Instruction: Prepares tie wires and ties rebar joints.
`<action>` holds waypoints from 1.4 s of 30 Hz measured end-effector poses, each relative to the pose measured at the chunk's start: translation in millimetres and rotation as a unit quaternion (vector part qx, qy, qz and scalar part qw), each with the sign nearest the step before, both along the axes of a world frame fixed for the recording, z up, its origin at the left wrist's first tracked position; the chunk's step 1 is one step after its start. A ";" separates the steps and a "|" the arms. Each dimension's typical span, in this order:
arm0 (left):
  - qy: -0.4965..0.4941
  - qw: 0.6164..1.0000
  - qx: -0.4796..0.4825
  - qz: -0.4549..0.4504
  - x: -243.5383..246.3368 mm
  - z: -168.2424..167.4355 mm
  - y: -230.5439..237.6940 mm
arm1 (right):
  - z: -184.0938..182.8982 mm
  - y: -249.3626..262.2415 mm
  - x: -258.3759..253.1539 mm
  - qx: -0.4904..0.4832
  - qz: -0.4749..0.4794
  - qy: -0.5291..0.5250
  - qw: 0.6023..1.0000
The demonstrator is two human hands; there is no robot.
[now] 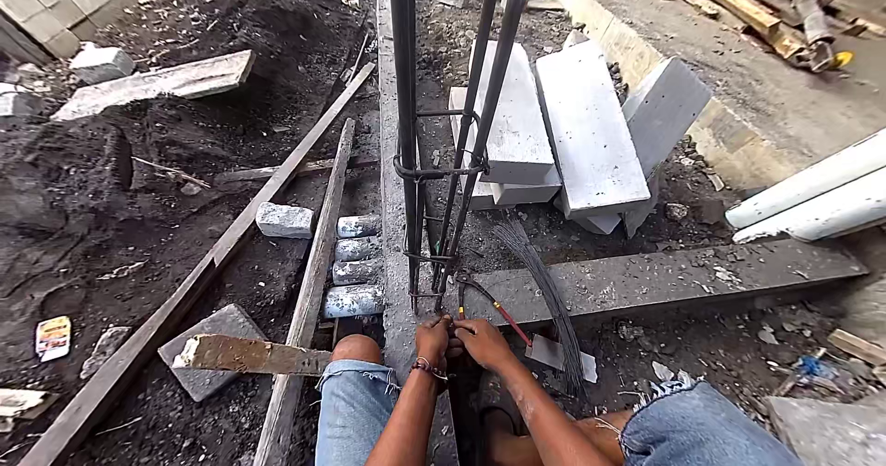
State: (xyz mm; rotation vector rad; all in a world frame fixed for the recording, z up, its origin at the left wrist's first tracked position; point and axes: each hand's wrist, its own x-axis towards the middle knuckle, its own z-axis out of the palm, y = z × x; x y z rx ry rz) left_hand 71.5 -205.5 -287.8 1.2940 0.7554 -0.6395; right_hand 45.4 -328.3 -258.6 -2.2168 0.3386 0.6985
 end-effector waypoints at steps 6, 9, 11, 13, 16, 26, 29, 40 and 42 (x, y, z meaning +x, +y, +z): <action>0.014 0.998 -0.045 0.040 -4.1 -2.7 0.5 | 6.4 17.0 -5.2 -0.143 0.066 -0.015 0.987; -0.019 0.997 -0.039 0.056 -7.4 -13.9 1.7 | 1.8 32.8 -16.8 -0.167 0.089 -0.031 0.981; -0.055 0.998 0.000 0.031 -6.2 -21.4 4.0 | 1.5 32.1 -18.3 -0.151 0.096 -0.031 0.983; -0.080 0.993 0.076 -0.046 -4.3 -24.6 8.4 | 6.7 23.8 -11.8 -0.115 0.097 -0.010 0.989; -0.106 0.974 0.169 -0.111 -5.0 -22.5 9.9 | 26.0 15.8 5.1 -0.075 0.037 -0.017 0.996; -0.147 0.932 0.291 -0.159 -17.7 -13.8 6.9 | 23.9 47.4 46.6 -0.158 0.022 0.024 0.987; -0.174 0.928 0.283 -0.168 -21.8 -19.7 9.7 | 15.9 50.6 48.7 -0.163 0.007 0.028 0.986; -0.122 0.978 0.067 -0.159 -22.2 -16.9 29.8 | -6.3 35.0 52.4 -0.047 0.039 0.049 0.997; -0.110 0.979 0.073 -0.153 -16.5 -18.0 32.2 | -2.9 33.5 52.1 -0.034 0.057 0.073 0.995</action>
